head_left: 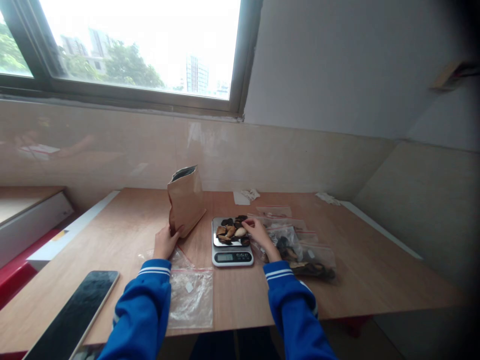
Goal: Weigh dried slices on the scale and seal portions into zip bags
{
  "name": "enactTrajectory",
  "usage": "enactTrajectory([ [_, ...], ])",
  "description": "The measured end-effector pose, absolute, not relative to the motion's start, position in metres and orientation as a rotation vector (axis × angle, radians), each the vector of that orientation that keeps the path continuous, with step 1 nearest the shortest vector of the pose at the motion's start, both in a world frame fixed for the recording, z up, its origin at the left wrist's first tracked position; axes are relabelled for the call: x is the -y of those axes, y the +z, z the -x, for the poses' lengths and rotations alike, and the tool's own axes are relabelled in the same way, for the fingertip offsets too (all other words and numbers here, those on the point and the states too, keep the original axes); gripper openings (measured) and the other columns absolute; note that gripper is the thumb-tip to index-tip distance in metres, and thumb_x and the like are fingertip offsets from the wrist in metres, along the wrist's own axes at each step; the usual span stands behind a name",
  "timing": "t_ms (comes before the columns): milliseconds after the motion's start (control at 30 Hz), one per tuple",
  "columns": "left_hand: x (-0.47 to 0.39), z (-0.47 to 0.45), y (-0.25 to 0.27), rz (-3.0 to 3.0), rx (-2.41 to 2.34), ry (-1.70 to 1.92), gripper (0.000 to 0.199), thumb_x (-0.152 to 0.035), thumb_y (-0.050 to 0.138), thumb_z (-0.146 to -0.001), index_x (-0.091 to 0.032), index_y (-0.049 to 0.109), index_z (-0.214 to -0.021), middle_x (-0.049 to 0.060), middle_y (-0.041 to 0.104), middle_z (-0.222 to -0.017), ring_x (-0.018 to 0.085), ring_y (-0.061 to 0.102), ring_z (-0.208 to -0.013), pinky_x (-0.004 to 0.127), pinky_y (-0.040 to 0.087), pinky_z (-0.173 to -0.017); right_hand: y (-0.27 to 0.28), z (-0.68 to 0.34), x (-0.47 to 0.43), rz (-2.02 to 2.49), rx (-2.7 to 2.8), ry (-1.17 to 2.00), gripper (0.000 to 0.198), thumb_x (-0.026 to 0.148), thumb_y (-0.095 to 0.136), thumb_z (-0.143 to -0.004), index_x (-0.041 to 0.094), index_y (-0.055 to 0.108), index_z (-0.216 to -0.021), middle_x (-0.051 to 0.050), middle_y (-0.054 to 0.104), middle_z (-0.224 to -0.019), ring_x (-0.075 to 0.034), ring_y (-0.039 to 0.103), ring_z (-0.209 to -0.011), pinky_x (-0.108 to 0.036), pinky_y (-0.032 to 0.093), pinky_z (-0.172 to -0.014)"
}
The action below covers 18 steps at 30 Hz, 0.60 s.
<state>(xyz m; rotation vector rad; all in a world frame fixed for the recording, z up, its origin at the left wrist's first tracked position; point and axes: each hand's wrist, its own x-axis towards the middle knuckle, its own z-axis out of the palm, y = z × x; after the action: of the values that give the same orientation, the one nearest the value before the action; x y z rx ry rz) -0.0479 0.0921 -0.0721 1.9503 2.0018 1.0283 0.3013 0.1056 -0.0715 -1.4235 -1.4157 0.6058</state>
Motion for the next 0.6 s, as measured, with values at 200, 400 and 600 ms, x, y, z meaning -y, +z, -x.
enactTrajectory([
  [200, -0.0919, 0.0477, -0.0725, -1.938, -2.001, 1.026, 0.050, -0.058, 0.044, -0.083, -0.015, 0.063, -0.100, 0.013, 0.071, -0.095, 0.028, 0.066, -0.088, 0.032, 0.047, -0.074, -0.0765, -0.3076, -0.1095, 1.424, 1.341, 0.520, 0.023, 0.039, 0.055, -0.079, 0.018, 0.058, -0.089, -0.009, 0.067, -0.085, -0.024, 0.063, -0.079, -0.039, 0.050, -0.077],
  [400, -0.0917, 0.0473, -0.0716, -1.930, -2.004, 1.026, 0.049, -0.059, 0.044, -0.082, -0.016, 0.063, -0.097, 0.013, 0.071, -0.093, 0.027, 0.066, -0.086, 0.032, 0.047, -0.073, -0.0782, -0.3081, -0.1091, 1.334, 1.424, 0.518, 0.026, 0.027, 0.054, -0.080, 0.021, 0.065, -0.102, -0.008, 0.068, -0.098, -0.022, 0.064, -0.087, -0.039, 0.050, -0.084],
  [600, -0.0905, 0.0461, -0.0697, -1.924, -1.985, 1.051, 0.048, -0.058, 0.045, -0.082, -0.017, 0.062, -0.099, 0.012, 0.071, -0.095, 0.027, 0.066, -0.089, 0.032, 0.048, -0.075, -0.0799, -0.3079, -0.1101, 1.307, 1.417, 0.497, 0.013, 0.029, 0.064, -0.073, 0.021, 0.069, -0.081, -0.006, 0.068, -0.080, -0.022, 0.063, -0.078, -0.038, 0.051, -0.077],
])
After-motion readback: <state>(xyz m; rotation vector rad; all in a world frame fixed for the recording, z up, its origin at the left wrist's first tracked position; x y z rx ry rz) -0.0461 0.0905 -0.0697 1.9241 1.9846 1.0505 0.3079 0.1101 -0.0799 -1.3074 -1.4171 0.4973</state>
